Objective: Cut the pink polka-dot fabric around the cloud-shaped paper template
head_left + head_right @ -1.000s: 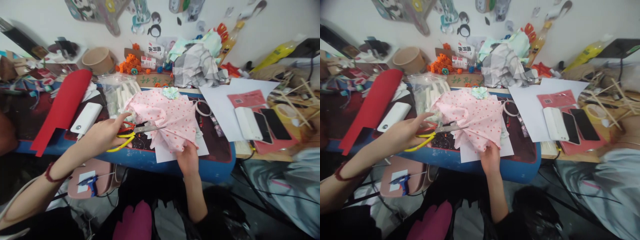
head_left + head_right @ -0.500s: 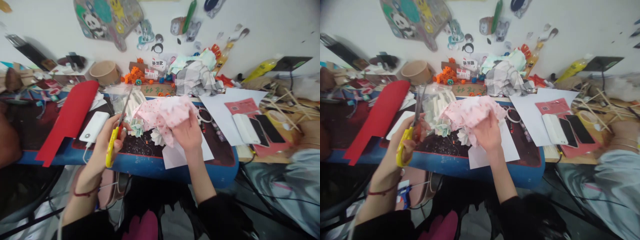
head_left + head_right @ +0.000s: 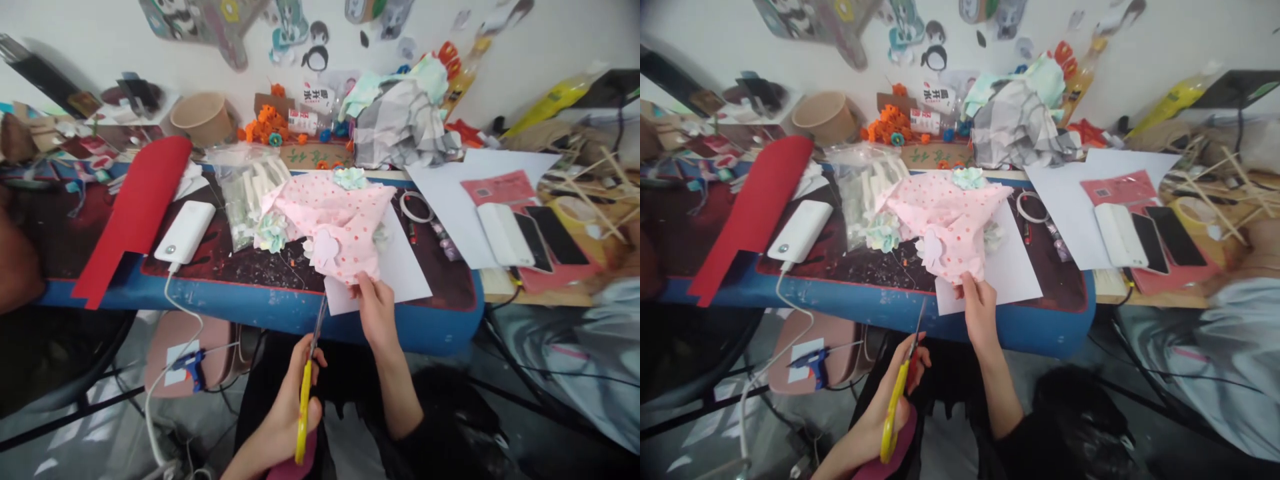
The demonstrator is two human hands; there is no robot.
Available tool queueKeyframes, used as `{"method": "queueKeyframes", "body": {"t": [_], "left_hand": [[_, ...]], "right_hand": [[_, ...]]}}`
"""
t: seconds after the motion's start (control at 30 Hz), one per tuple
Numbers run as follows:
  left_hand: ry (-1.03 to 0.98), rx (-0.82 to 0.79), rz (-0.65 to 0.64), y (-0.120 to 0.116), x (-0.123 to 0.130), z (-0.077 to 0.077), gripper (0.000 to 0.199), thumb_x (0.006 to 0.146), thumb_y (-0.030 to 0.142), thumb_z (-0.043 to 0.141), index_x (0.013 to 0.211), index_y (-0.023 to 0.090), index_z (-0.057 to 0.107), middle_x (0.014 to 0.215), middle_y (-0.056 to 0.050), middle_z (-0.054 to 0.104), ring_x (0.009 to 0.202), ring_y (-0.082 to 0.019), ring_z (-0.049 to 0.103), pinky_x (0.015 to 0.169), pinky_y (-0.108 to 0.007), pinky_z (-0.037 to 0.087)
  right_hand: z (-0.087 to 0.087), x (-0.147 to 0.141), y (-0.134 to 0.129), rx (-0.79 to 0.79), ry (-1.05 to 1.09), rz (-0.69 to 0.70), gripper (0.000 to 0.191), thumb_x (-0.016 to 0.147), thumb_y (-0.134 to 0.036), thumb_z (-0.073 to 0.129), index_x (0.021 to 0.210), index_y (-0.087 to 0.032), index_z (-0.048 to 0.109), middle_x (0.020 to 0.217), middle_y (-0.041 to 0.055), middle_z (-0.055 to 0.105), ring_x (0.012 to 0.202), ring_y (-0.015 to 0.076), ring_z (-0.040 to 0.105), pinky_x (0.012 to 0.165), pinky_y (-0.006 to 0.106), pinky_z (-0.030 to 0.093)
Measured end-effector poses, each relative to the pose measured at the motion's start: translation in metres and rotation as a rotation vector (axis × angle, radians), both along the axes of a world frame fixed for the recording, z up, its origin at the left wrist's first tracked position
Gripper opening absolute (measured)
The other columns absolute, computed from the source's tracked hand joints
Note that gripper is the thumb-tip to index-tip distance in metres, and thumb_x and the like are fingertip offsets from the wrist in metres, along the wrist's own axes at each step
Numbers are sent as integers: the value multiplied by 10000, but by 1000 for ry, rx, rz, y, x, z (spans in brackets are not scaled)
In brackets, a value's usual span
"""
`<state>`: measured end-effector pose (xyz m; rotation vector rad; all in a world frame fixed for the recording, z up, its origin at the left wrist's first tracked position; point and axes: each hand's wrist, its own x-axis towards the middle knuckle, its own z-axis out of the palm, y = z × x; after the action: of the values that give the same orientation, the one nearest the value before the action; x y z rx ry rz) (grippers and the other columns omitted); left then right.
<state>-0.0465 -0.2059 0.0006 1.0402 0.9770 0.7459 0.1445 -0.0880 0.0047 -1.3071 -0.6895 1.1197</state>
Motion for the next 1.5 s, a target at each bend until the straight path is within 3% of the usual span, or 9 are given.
{"method": "queueKeyframes", "body": {"t": [0.13, 0.33, 0.67, 0.9, 1.0, 1.13, 1.27, 1.4, 1.5], "left_hand": [[17, 31, 65, -12, 19, -12, 724, 880, 677, 605, 1491, 340, 409, 1080, -72, 542, 889, -198, 501, 818, -338, 438], [-55, 21, 139, 2, 51, -18, 635, 942, 663, 515, 1411, 240, 452, 955, -63, 539, 776, -157, 466, 671, -284, 391], [-175, -61, 225, 20, 89, -24, 658, 924, 694, 532, 1374, 215, 510, 917, -50, 547, 678, -125, 404, 584, -263, 348], [-209, -127, 337, 36, 115, -18, 617, 945, 678, 506, 1373, 234, 484, 798, -1, 481, 585, -108, 345, 531, -271, 291], [-176, -142, 374, 40, 120, -11, 599, 926, 669, 552, 1356, 254, 518, 795, -14, 523, 589, -132, 434, 531, -289, 366], [-119, -112, 422, 40, 119, -8, 622, 903, 668, 592, 1380, 273, 539, 947, -86, 640, 837, -240, 633, 669, -362, 529], [-75, -72, 451, 41, 117, -7, 587, 904, 642, 611, 1343, 252, 583, 1032, -111, 675, 1012, -288, 661, 812, -403, 571], [-37, -36, 465, 43, 116, -6, 536, 922, 596, 619, 1307, 223, 609, 1048, -100, 684, 997, -250, 667, 904, -384, 560], [-11, -21, 464, 44, 117, -5, 516, 946, 574, 596, 1293, 193, 615, 901, -63, 672, 864, -197, 657, 891, -349, 559]], "right_hand": [[6, 13, -7, 7, -133, 86, 441, 941, -540, 617, 706, -169, 659, 613, 19, 622, 617, 160, 582, 644, 303, 457], [29, 24, -13, 67, -499, 90, 437, 999, -476, 544, 674, -186, 579, 617, -27, 485, 598, 126, 444, 623, 305, 321], [39, 22, -16, 160, -773, 103, 386, 1052, -345, 434, 688, -215, 427, 740, -21, 445, 654, 130, 427, 665, 327, 308], [35, 14, -19, 151, -704, 67, 345, 1049, -338, 433, 732, -215, 489, 799, -1, 487, 697, 140, 474, 677, 310, 366], [31, 10, -20, 135, -615, 72, 329, 1045, -362, 442, 775, -208, 552, 826, 11, 545, 700, 138, 509, 669, 292, 406], [24, 7, -22, 83, -476, 71, 371, 1036, -424, 466, 782, -198, 615, 759, 20, 630, 706, 152, 585, 677, 284, 458], [15, 5, -26, 27, -325, 73, 436, 1028, -484, 466, 826, -178, 702, 809, 62, 728, 766, 190, 673, 730, 314, 510], [9, 3, -27, 3, -217, 55, 472, 1010, -527, 486, 881, -166, 762, 853, 87, 762, 777, 211, 700, 752, 339, 529], [9, 1, -27, -6, -172, 35, 484, 999, -535, 503, 897, -159, 789, 843, 90, 770, 772, 212, 708, 764, 341, 540]]}}
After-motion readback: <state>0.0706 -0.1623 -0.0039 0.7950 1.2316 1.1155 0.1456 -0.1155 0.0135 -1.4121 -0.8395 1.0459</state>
